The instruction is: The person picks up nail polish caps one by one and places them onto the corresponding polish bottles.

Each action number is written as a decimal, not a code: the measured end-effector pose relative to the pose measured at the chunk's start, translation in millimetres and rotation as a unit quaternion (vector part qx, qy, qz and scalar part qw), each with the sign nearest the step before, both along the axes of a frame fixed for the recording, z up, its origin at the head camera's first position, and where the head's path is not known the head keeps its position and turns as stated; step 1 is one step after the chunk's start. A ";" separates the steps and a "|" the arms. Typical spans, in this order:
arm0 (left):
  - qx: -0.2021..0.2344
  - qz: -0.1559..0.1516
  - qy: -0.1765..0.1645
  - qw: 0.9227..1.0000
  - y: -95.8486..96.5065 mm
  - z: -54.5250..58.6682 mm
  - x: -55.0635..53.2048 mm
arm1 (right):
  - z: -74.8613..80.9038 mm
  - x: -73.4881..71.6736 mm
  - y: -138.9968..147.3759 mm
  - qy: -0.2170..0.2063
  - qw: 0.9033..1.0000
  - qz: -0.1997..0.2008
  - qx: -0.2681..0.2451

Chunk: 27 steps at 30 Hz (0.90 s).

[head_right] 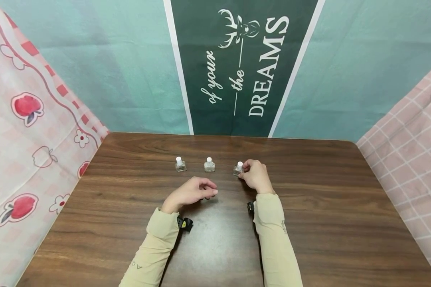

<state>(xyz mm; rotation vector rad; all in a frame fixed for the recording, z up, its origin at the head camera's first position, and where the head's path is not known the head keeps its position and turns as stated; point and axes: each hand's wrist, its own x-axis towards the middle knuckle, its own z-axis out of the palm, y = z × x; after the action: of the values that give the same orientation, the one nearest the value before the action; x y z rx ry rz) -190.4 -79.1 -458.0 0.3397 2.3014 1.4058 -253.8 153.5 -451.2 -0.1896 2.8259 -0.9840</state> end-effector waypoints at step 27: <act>-0.095 -0.026 0.014 0.995 15.1 7.4 17.3 | 61.7 27.5 50.2 0.083 0.996 -0.029 -0.020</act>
<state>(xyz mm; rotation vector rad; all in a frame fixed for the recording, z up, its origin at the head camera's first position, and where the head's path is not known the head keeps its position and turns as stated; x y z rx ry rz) -173.1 -64.1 -450.5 0.3591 2.4074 1.1528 -226.3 203.7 -389.5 -0.2038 2.9789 -1.0857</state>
